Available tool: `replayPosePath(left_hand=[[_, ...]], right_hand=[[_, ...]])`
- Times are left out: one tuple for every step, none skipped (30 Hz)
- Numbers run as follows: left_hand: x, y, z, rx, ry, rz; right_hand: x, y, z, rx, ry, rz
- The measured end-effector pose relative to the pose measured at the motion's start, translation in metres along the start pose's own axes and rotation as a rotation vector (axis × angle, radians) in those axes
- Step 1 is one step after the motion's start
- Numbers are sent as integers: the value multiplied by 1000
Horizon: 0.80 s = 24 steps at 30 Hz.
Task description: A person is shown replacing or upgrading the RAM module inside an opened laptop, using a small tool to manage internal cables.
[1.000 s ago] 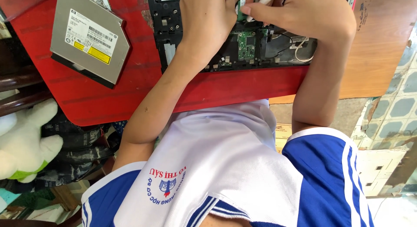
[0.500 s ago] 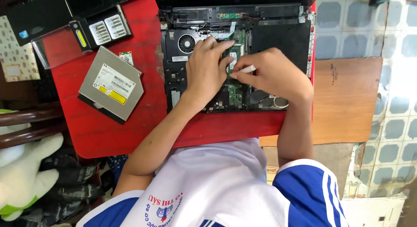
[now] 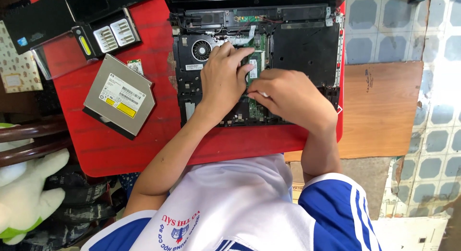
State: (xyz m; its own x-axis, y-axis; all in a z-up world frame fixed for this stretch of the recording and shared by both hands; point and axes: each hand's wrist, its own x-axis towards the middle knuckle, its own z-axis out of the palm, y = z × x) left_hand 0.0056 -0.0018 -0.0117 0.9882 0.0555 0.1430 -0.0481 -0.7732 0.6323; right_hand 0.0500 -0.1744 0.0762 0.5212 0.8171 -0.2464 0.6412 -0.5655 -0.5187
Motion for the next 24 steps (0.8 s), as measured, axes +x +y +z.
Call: replayPosePath(left_hand=[[0, -1, 0, 1, 5, -1], [0, -1, 0, 1, 7, 6], [-1, -1, 0, -1, 7, 11], [-1, -1, 0, 0, 10, 9], [-1, -2, 0, -1, 13, 16], [-1, -1, -1, -1, 17, 23], [-1, -1, -1, -1, 19, 24], [-1, -1, -2, -7, 18, 24], [-1, 0, -2, -14, 18, 25], [-1, 0, -2, -13, 20, 26], [-2, 0, -2, -15, 21, 29], [-2, 0, -2, -17, 22, 32], [-2, 0, -3, -17, 23, 31], [-1, 0, -3, -13, 22, 34], [-2, 0, -3, -9, 18, 35], [-2, 1, -3, -9, 16, 32], [-2, 2, -3, -13, 13, 27], [-2, 2, -3, -18, 11, 22], [-2, 3, -4, -18, 7, 17], [-2, 3, -4, -20, -3, 9], [-3, 3, -4, -21, -14, 0], [0, 4, -6, -22, -18, -3], [0, 7, -7, -17, -28, -10], [0, 9, -7, -13, -37, -16]], right_hand=[[-1, 0, 0, -3, 0, -4], [-1, 0, 1, -6, 5, -10], [-3, -1, 2, -7, 8, -15], [-2, 0, 2, -8, 6, -18], [-2, 1, 3, -4, 4, -16], [-2, 1, 4, 0, 2, -14], [-1, 2, 4, -1, 3, -15], [-1, 2, 3, 35, 22, -18], [-1, 2, 3, 70, 40, -21], [0, 3, 3, 68, 42, -22], [1, 4, 3, 109, 44, -17], [1, 5, 3, 149, 46, -12], [2, 5, 2, 149, 45, -13], [2, 6, 1, 153, 40, -7], [2, 6, 1, 160, 33, 0], [2, 7, 1, 162, 30, 0], [1, 8, 1, 159, 31, -4], [1, 8, 1, 156, 31, -8], [1, 10, 1, 159, 27, -7], [1, 11, 0, 188, 47, -28], [1, 13, 0, 219, 67, -48], [3, 15, -1, 223, 64, -46], [3, 17, -1, 189, 81, -105], [2, 20, -1, 155, 98, -164]])
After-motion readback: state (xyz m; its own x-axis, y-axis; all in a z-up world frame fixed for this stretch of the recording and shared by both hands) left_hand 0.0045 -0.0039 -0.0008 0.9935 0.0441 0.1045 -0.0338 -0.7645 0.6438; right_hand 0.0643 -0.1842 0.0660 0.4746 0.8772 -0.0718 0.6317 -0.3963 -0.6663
